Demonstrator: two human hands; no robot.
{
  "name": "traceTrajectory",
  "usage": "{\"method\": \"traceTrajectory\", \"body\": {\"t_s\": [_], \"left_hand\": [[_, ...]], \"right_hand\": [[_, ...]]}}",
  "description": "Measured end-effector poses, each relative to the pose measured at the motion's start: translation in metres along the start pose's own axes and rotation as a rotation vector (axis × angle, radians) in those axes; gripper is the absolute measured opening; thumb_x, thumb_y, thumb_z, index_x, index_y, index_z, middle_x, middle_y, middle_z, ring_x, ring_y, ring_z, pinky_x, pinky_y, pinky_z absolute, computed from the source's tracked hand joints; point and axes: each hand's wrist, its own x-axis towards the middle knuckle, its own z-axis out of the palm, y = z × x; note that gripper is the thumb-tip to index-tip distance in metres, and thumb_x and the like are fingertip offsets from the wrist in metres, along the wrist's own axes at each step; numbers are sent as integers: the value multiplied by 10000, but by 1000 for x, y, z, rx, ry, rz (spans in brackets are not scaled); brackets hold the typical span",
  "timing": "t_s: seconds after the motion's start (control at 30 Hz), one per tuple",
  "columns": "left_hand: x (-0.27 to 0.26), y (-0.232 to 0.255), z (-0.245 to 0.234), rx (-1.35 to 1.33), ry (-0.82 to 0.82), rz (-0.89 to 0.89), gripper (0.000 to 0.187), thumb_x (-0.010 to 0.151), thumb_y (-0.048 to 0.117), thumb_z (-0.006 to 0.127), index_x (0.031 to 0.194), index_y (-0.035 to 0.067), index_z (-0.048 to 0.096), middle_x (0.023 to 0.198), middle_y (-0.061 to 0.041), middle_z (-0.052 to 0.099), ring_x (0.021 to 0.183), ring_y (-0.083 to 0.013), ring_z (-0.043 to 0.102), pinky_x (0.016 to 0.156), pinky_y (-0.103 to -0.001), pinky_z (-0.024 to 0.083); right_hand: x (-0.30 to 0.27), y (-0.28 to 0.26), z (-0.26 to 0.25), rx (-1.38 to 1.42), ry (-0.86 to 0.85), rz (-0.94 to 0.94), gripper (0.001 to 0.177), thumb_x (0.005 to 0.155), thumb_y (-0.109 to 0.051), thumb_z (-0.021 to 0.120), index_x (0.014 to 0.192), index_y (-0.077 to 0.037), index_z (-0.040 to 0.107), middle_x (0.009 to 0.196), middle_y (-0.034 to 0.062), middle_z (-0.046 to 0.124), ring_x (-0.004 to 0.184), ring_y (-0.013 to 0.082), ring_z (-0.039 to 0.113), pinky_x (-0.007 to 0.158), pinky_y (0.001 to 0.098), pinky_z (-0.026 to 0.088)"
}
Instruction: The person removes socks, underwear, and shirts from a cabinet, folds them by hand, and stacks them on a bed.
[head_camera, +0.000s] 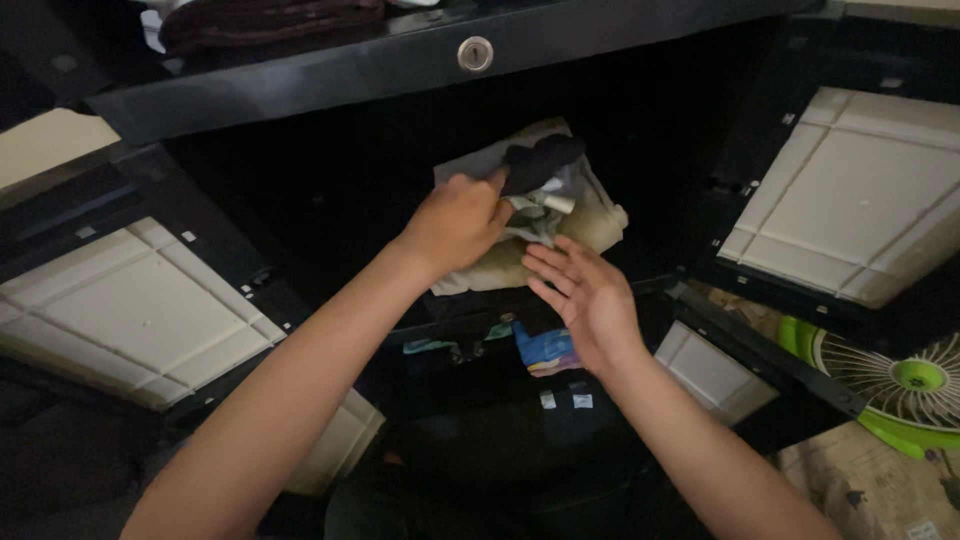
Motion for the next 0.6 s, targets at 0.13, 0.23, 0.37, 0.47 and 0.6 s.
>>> {"method": "traceTrajectory", "body": {"t_s": [0.13,0.23,0.37,0.47,0.6], "left_hand": [[-10,3,0,167,15,39,459,925,160,629,1315,-78,588,805,-262,711,765,-422,722,715,-470,601],[-15,7,14,222,-30,71,457,886,152,647,1285,-65,598,992,-233,739,847,-380,744,720,-442,611],[-19,16,26,147,-41,86,820,755,338,733,1367,-147,480,1270,-312,626,1136,-381,674,848,-463,590],[-19,20,28,289,-100,59,827,858,393,674,1456,-113,408,1506,-287,418,1396,-413,400,1028,-609,398],[-20,16,23,206,-219,19,848,889,498,648,1517,1,368,1625,-222,321,1481,-397,276,1119,-645,253]], "right_hand": [[1,2,18,205,-38,4,656,1024,-299,510,1573,-33,268,1423,249,556,1317,403,581,1140,491,448],[13,4,33,231,-44,-100,780,972,-304,572,1609,-126,159,1515,166,439,1371,375,483,1136,499,414],[46,-4,45,166,201,-110,976,864,-228,687,1611,-216,58,1572,77,272,1435,267,345,1066,544,440],[67,2,44,55,271,-165,1023,842,-113,772,1623,-149,111,1548,141,400,1408,289,448,1114,449,454],[71,10,33,49,288,-237,920,850,-59,786,1586,-84,236,1475,154,515,1350,290,547,1111,424,488]]}}
